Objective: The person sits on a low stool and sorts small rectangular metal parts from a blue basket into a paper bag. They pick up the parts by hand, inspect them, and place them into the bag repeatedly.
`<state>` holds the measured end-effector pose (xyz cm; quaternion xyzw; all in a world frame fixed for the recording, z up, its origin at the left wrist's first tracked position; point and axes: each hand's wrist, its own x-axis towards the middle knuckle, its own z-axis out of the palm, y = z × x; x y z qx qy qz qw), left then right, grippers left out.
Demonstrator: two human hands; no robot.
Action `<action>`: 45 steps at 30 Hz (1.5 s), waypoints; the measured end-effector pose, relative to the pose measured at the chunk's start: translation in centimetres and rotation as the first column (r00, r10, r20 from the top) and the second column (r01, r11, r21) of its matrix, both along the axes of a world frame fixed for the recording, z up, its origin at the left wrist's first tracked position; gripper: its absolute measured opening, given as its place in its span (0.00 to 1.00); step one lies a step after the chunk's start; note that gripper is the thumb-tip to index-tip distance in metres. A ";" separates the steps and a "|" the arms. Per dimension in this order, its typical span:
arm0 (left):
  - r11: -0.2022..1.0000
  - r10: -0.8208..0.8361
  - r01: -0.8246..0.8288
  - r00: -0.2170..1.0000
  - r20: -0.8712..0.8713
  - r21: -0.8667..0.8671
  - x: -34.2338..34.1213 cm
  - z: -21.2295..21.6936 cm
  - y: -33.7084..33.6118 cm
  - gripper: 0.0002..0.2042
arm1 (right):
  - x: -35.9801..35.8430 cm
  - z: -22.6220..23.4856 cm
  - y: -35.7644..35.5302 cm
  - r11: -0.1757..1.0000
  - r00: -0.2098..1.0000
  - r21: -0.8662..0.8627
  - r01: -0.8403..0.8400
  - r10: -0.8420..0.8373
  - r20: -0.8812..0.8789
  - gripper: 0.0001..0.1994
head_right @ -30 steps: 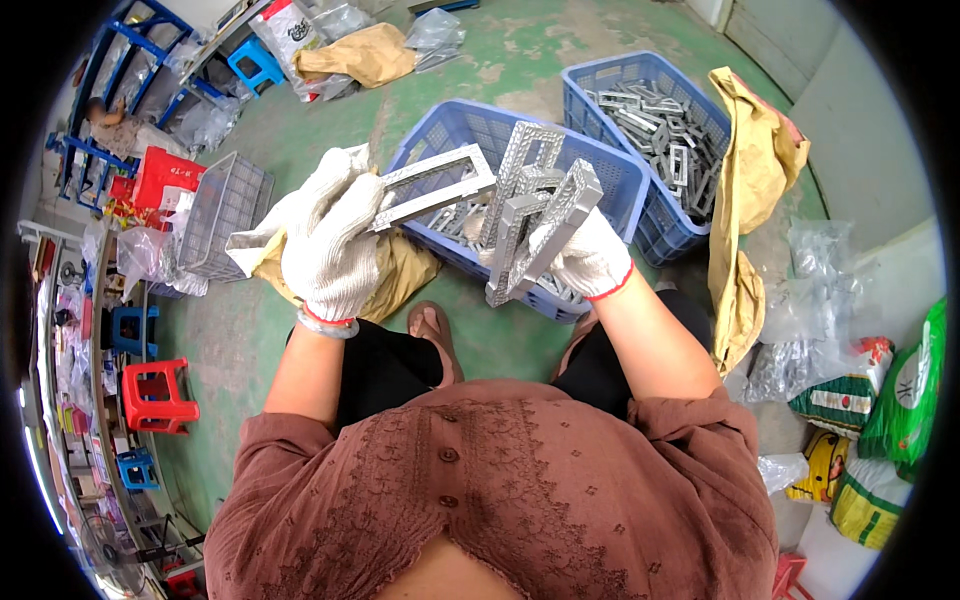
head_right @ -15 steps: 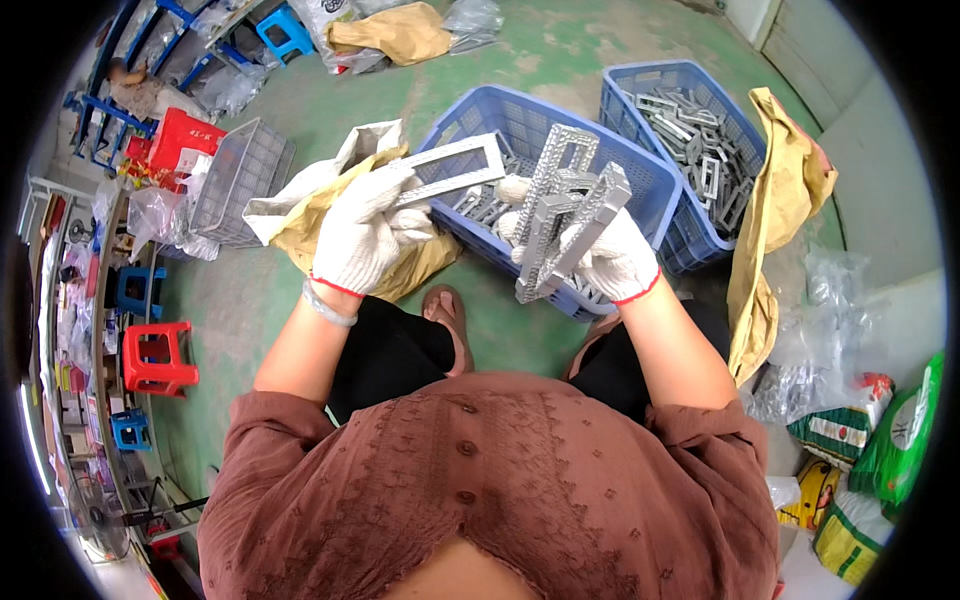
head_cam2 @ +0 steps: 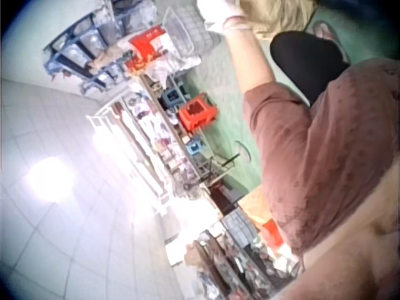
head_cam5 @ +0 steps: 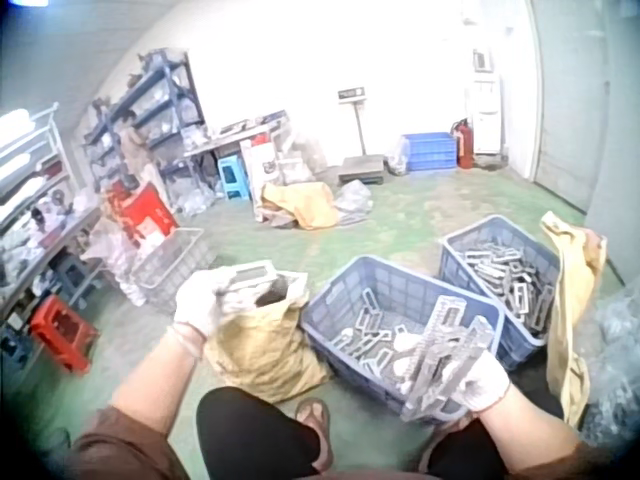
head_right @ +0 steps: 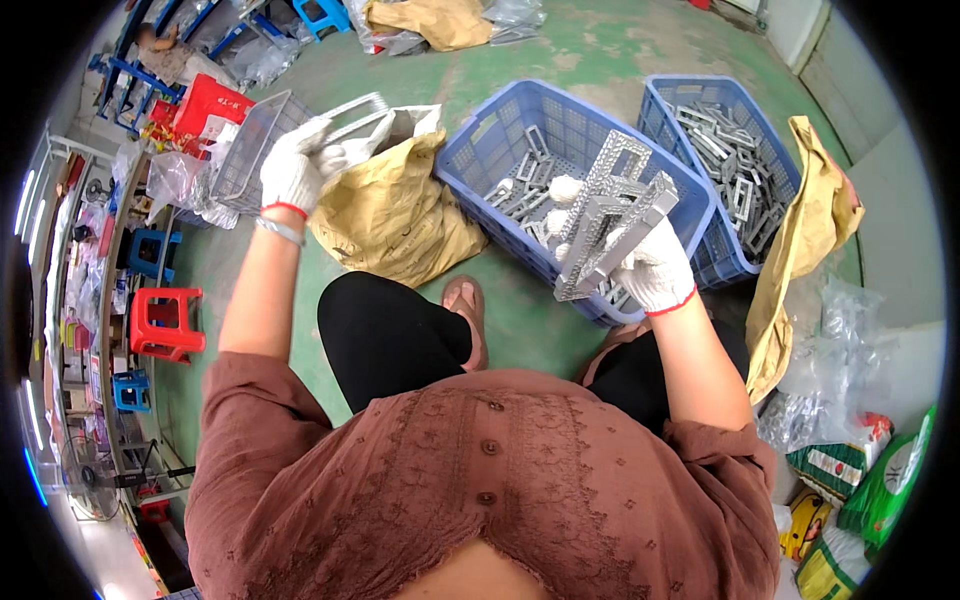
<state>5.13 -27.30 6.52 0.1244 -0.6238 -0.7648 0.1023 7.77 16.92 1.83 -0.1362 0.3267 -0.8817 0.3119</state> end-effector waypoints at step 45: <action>0.751 -0.358 0.216 0.927 -0.109 -0.625 6.0 0.0 26.3 0.14 | -0.6 -0.9 -0.8 0.968 0.973 -0.127 0.217 -0.203 0.112 0.16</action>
